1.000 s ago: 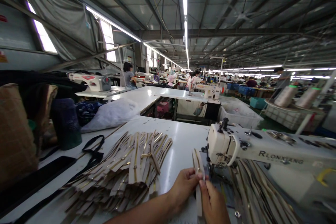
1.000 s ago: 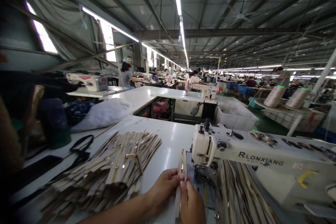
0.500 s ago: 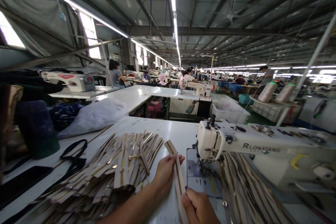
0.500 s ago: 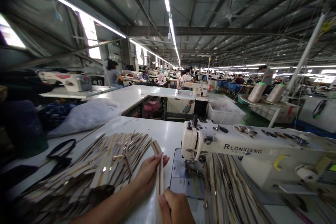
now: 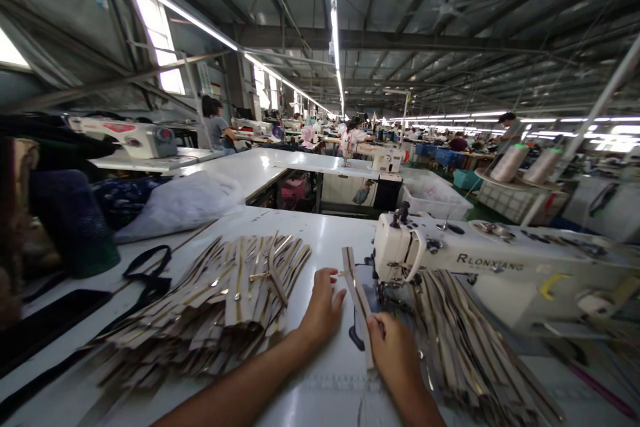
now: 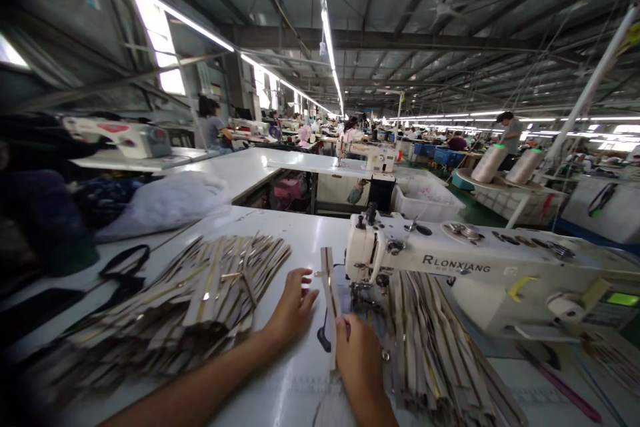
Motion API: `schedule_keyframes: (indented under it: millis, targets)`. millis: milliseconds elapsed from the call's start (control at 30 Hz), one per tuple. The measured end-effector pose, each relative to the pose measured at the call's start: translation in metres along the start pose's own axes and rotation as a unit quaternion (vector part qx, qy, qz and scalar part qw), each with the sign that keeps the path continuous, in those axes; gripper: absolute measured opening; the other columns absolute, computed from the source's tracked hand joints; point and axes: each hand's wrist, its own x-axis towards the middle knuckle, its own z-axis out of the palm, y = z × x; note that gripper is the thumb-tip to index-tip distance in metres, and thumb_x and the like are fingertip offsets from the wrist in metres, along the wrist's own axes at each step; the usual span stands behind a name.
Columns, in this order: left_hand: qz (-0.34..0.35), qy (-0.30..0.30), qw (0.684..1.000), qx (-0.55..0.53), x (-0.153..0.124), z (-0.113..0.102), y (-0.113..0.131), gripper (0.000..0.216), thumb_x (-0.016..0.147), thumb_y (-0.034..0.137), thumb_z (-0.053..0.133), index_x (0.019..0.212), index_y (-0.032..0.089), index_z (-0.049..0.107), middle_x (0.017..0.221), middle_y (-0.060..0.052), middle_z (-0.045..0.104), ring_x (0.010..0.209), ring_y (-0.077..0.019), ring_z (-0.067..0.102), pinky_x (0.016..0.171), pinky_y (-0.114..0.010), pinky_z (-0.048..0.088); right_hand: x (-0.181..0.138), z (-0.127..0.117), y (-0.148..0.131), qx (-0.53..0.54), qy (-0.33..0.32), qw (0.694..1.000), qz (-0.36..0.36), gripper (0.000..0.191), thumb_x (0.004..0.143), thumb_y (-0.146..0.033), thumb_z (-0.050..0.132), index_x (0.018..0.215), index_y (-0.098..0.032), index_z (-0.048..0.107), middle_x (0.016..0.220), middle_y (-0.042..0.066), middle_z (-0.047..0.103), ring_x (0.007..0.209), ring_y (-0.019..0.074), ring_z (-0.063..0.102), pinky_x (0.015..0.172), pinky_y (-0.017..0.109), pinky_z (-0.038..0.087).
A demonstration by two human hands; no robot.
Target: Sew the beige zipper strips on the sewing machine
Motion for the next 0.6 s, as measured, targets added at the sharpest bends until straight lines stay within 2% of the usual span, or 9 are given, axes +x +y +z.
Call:
schedule_keyframes:
  millis: [33, 100, 167, 200, 333, 500, 600]
  targets:
    - [0.043, -0.033, 0.998, 0.032, -0.003, 0.000, 0.004, 0.027, 0.084, 0.015, 0.055, 0.111, 0.019, 0.055, 0.115, -0.010, 0.055, 0.103, -0.0216, 0.057, 0.093, -0.039, 0.048, 0.000, -0.001, 0.000, -0.007, 0.002, 1.000, -0.001, 0.031, 0.093, -0.033, 0.044, 0.085, -0.019, 0.071, 0.078, 0.008, 0.075, 0.072, 0.0206, 0.069, 0.062, 0.026, 0.042]
    - [0.112, -0.139, 0.982, 0.065, -0.005, -0.002, 0.013, 0.025, 0.085, 0.014, 0.052, 0.108, 0.020, 0.061, 0.114, -0.009, 0.059, 0.108, -0.0224, 0.056, 0.097, -0.038, 0.045, 0.000, -0.002, 0.001, -0.017, 0.006, 1.000, -0.007, 0.027, 0.091, -0.032, 0.047, 0.086, -0.019, 0.071, 0.077, 0.008, 0.075, 0.071, 0.0197, 0.069, 0.062, 0.026, 0.043]
    - [0.151, -0.236, 0.957, 0.076, -0.006, -0.004, 0.021, 0.024, 0.088, 0.016, 0.051, 0.106, 0.022, 0.066, 0.113, -0.008, 0.063, 0.110, -0.0228, 0.057, 0.099, -0.036, 0.043, 0.001, -0.004, 0.002, -0.035, 0.004, 0.999, -0.010, 0.025, 0.089, -0.031, 0.049, 0.088, -0.019, 0.070, 0.075, 0.008, 0.074, 0.069, 0.0197, 0.069, 0.061, 0.026, 0.043]
    - [0.159, -0.261, 0.949, 0.080, -0.006, -0.005, 0.024, 0.024, 0.089, 0.018, 0.051, 0.106, 0.022, 0.068, 0.113, -0.007, 0.065, 0.109, -0.0231, 0.058, 0.099, -0.035, 0.043, 0.000, -0.005, 0.003, -0.047, -0.001, 0.999, -0.010, 0.025, 0.089, -0.031, 0.049, 0.088, -0.019, 0.070, 0.075, 0.008, 0.074, 0.068, 0.0199, 0.069, 0.061, 0.026, 0.044]
    - [0.133, -0.264, 0.952, 0.082, -0.004, -0.001, 0.024, 0.024, 0.089, 0.024, 0.053, 0.103, 0.025, 0.073, 0.113, -0.007, 0.068, 0.105, -0.0240, 0.062, 0.095, -0.032, 0.044, -0.002, -0.010, 0.009, -0.066, -0.015, 0.997, -0.030, 0.026, 0.089, -0.029, 0.048, 0.094, -0.020, 0.071, 0.084, 0.009, 0.076, 0.075, 0.0210, 0.071, 0.065, 0.027, 0.047]
    - [0.109, -0.239, 0.956, 0.132, 0.010, 0.012, 0.022, 0.014, 0.077, 0.019, 0.062, 0.078, 0.020, 0.076, 0.091, -0.008, 0.070, 0.092, -0.0252, 0.062, 0.089, -0.034, 0.046, -0.005, -0.015, 0.017, -0.029, -0.035, 0.996, -0.070, 0.031, 0.091, -0.029, 0.045, 0.100, -0.020, 0.074, 0.093, 0.010, 0.076, 0.083, 0.0215, 0.071, 0.075, 0.028, 0.050]
    - [0.116, -0.251, 0.950, 0.146, 0.013, 0.013, 0.024, 0.013, 0.075, 0.016, 0.062, 0.078, 0.019, 0.074, 0.087, -0.006, 0.068, 0.090, -0.0229, 0.060, 0.087, -0.032, 0.046, -0.006, -0.015, 0.020, -0.010, -0.032, 0.996, -0.077, 0.034, 0.091, -0.028, 0.044, 0.105, -0.018, 0.073, 0.101, 0.011, 0.075, 0.090, 0.0221, 0.071, 0.082, 0.030, 0.051]
